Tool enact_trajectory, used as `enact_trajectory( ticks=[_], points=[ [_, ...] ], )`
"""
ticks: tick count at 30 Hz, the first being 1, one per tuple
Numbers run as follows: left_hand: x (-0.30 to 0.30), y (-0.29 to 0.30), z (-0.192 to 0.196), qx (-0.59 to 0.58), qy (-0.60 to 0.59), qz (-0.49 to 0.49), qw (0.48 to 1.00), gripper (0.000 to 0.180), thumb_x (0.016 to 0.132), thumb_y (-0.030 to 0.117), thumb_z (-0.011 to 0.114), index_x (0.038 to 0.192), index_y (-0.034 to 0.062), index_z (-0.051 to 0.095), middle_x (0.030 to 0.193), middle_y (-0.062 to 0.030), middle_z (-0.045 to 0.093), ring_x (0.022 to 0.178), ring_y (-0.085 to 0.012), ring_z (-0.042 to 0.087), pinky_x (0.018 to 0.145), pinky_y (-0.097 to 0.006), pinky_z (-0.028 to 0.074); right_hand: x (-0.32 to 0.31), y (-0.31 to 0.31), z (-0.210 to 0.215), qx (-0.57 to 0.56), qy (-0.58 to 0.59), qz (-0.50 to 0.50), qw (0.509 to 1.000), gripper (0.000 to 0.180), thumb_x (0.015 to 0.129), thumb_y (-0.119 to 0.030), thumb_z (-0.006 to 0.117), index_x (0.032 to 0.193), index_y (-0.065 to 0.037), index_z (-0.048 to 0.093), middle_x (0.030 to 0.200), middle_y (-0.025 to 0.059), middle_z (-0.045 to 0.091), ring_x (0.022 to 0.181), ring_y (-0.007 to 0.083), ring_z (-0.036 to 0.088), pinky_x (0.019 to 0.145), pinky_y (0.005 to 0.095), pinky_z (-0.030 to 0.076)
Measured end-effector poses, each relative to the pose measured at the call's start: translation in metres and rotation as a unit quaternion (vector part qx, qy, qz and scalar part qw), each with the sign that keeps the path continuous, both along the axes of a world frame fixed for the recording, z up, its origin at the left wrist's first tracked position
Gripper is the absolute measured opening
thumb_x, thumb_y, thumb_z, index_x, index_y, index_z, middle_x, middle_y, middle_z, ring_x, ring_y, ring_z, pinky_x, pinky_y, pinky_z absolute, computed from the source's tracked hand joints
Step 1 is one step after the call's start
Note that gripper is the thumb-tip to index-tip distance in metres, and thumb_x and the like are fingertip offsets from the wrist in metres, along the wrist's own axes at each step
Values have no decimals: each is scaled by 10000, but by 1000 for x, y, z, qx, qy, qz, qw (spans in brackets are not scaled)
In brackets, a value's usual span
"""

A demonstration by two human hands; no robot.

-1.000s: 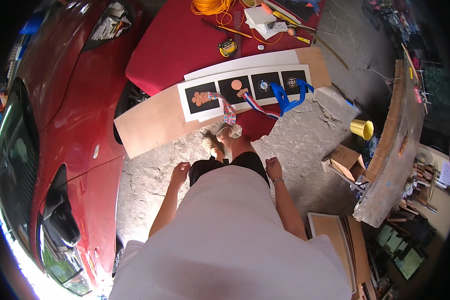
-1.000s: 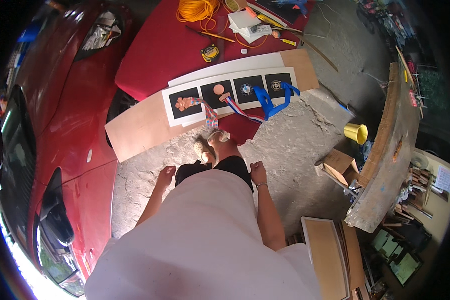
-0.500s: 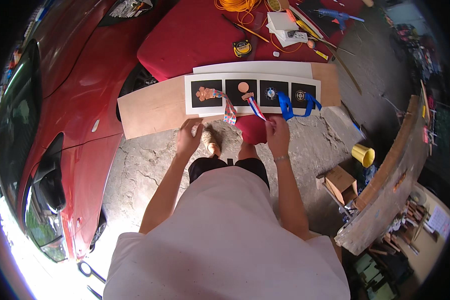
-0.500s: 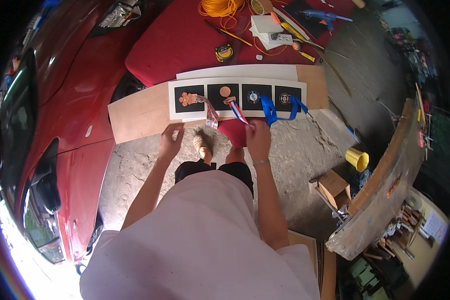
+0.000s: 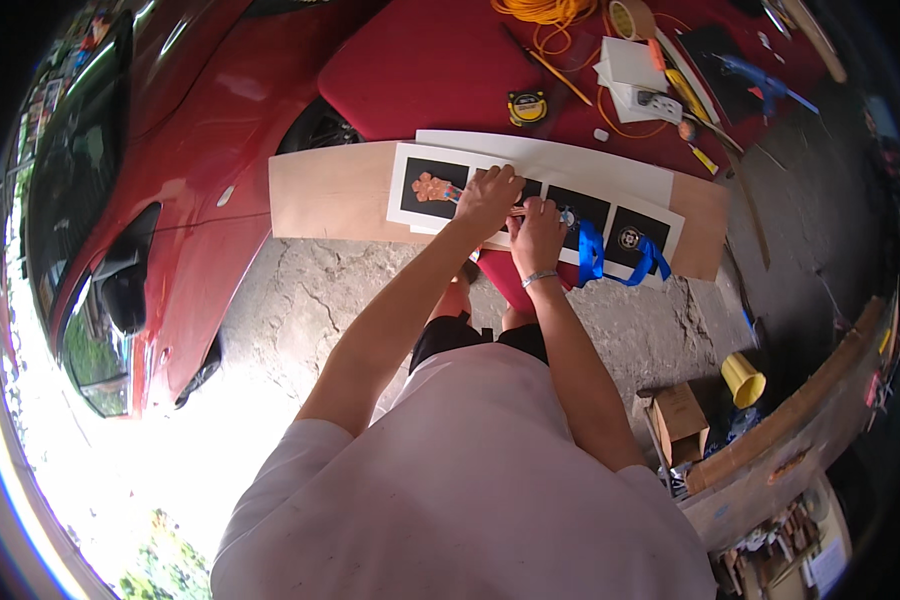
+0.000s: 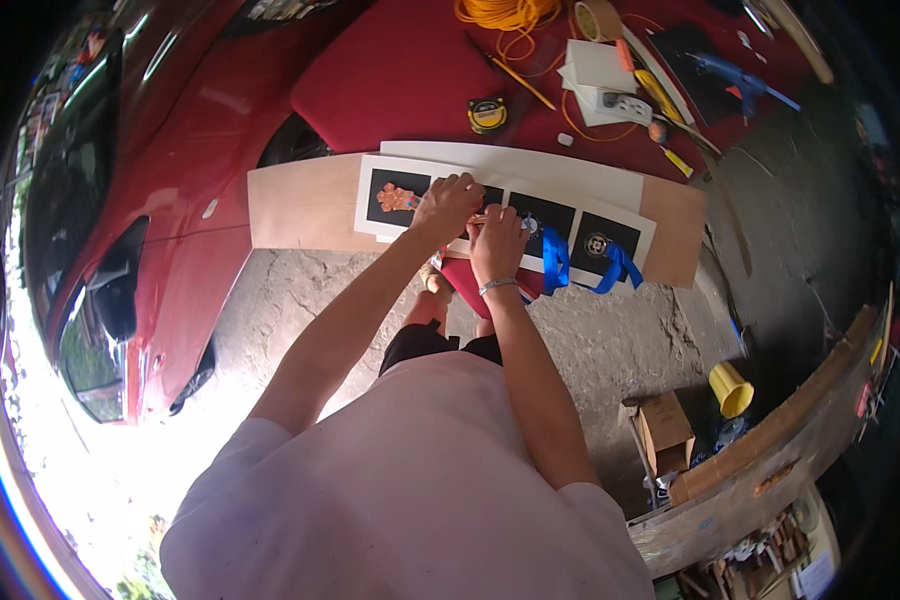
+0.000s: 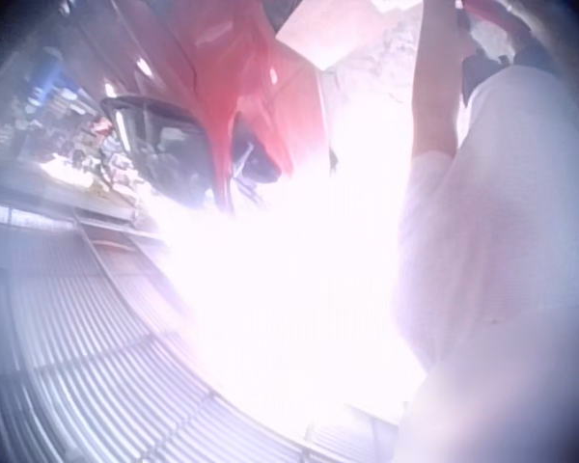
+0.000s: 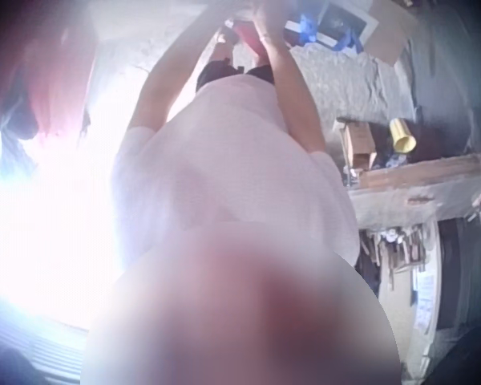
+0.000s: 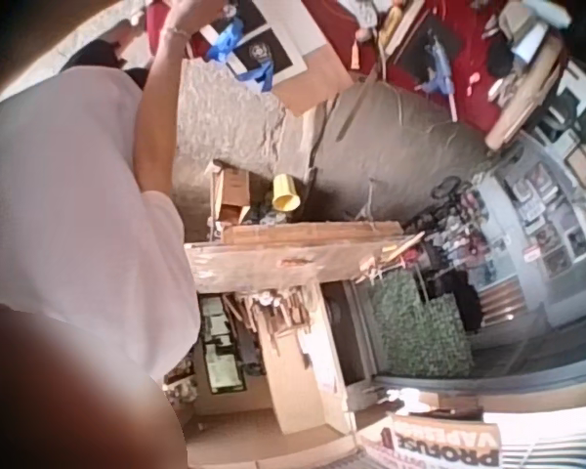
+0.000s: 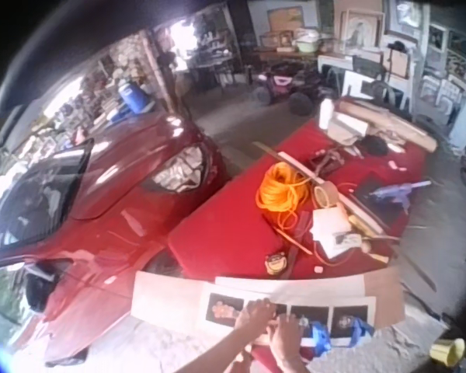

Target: The person assembles medals with ribbons onto a white display board with black squares. They use a hot glue gun to attach each medal, then press and adjust the ribbons to fit within the designated areas.

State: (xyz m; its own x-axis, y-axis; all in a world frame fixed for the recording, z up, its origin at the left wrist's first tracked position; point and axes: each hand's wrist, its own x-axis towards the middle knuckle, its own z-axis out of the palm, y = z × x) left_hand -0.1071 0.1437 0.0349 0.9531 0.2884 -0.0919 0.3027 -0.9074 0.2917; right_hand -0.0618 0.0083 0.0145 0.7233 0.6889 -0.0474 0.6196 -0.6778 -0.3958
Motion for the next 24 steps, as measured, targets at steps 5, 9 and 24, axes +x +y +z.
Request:
enact_trajectory(
  ticks=[5,9,24],
  points=[
    [-4,0,-3,-75,-37,44,996,188,860,93,729,1037,75,670,1063,-106,616,1091,-291,636,957,-453,527,8,-2,-7,24,35,25,999,394,877,-359,811,1056,-100,575,1043,113,600,1009,331,642,830,499,506],
    [-8,9,0,-119,-2,61,991,150,869,131,739,989,73,672,1029,-114,615,1058,-319,658,910,-446,548,13,-3,-13,73,80,46,993,378,853,-270,839,1031,-75,568,1004,125,599,970,346,638,820,491,507],
    [-81,-18,132,-611,-214,80,758,169,885,-14,764,1046,-32,717,1065,-120,745,992,-227,748,871,-333,602,28,-47,141,192,662,-27,724,132,1063,-163,628,1112,-45,594,1001,46,693,825,84,620,731,261,518]
  ],
)
